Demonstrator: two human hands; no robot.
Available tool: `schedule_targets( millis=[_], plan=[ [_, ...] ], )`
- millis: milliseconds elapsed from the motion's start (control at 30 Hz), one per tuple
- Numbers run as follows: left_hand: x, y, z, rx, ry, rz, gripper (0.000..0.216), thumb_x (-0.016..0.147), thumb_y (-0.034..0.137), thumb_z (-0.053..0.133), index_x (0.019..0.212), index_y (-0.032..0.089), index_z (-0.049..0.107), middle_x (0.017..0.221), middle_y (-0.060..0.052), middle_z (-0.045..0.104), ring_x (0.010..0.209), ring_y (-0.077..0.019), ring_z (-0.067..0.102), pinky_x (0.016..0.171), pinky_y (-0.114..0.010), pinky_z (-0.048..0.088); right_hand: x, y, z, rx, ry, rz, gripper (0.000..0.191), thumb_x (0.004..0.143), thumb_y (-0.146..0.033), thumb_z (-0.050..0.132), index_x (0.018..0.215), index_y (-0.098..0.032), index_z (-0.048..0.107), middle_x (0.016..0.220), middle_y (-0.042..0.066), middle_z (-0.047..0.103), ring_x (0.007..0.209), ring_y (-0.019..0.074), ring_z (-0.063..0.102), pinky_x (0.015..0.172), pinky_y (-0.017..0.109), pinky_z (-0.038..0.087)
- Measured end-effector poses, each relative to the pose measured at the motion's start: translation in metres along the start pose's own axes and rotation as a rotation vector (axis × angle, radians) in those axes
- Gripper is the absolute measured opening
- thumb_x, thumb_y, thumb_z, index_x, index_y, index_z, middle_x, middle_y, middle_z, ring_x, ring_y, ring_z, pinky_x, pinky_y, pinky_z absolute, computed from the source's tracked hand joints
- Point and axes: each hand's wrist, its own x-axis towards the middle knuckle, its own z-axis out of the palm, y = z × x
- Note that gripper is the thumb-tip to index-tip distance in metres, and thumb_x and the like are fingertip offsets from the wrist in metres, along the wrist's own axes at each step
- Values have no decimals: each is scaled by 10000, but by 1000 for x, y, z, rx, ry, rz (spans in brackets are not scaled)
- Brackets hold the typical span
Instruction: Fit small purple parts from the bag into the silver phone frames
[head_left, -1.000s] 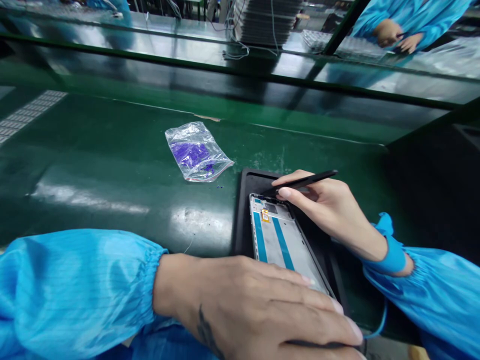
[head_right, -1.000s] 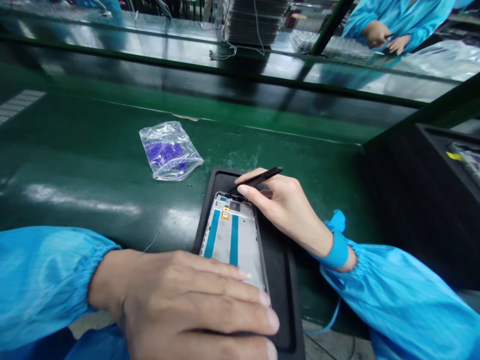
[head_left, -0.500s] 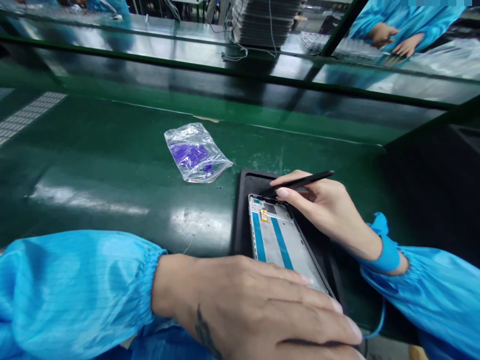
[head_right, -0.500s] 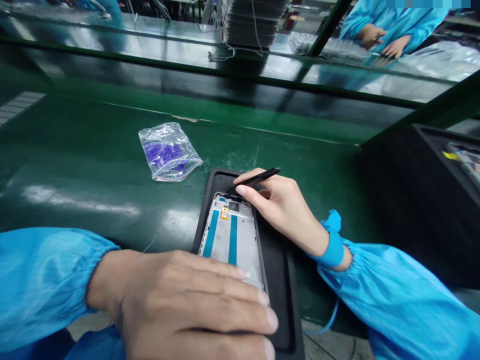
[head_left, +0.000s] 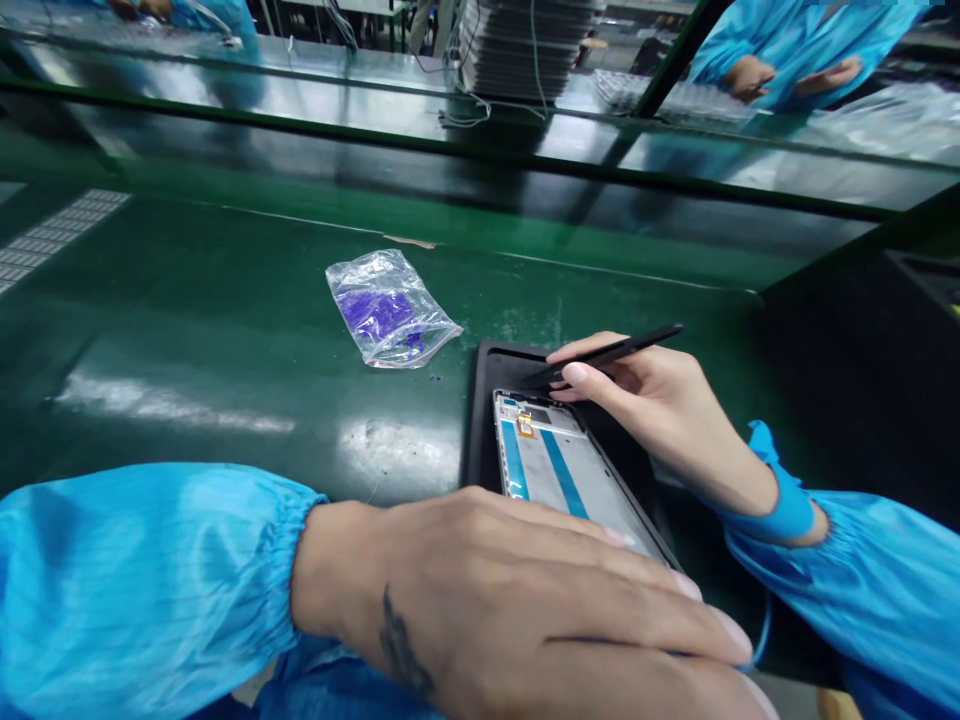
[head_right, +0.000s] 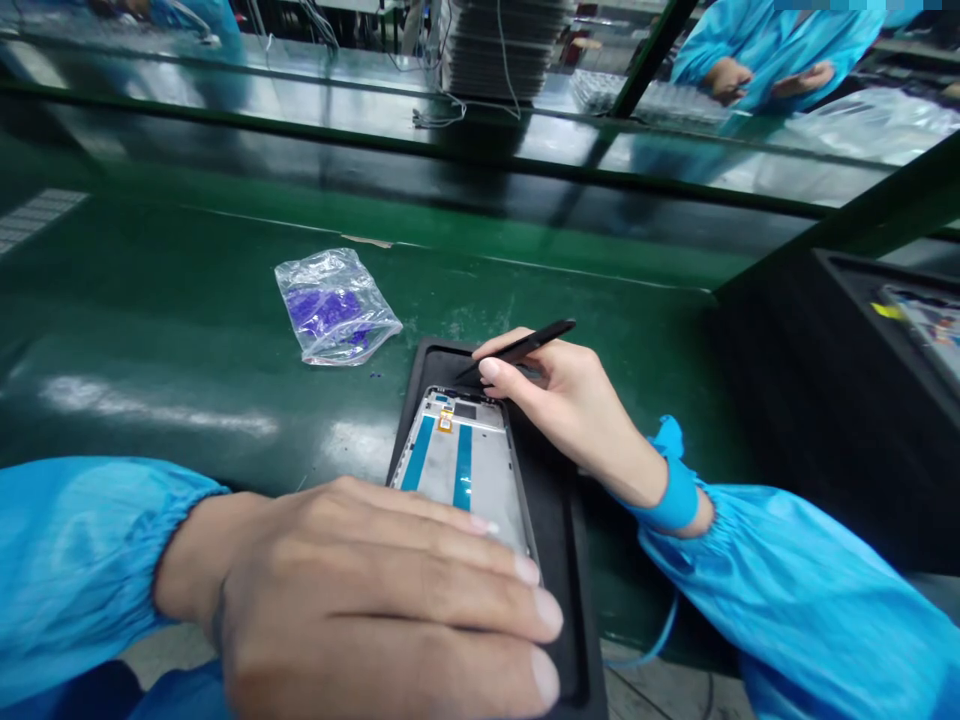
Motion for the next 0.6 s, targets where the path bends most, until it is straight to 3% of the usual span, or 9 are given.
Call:
schedule_targets(
  millis=[333,600],
  plan=[
    [-10,-2,13,145,8,88,327,1021,179,463,974,131,782,1075,-40,790,1027,-146,753,1085,-249,523,0,0,1,-145,-37,-118,202,905,-407,673,930,-221,747,948,33,763,774,193,705,654,304,572],
    [-12,-1,17,172,24,79,245,974,180,545,941,161,787,1055,0,794,1012,-119,745,1060,-227,531,-1,4,2,-255,-38,-216,222,936,-401,636,972,-215,752,981,44,768,758,188,705,659,318,554]
  ],
)
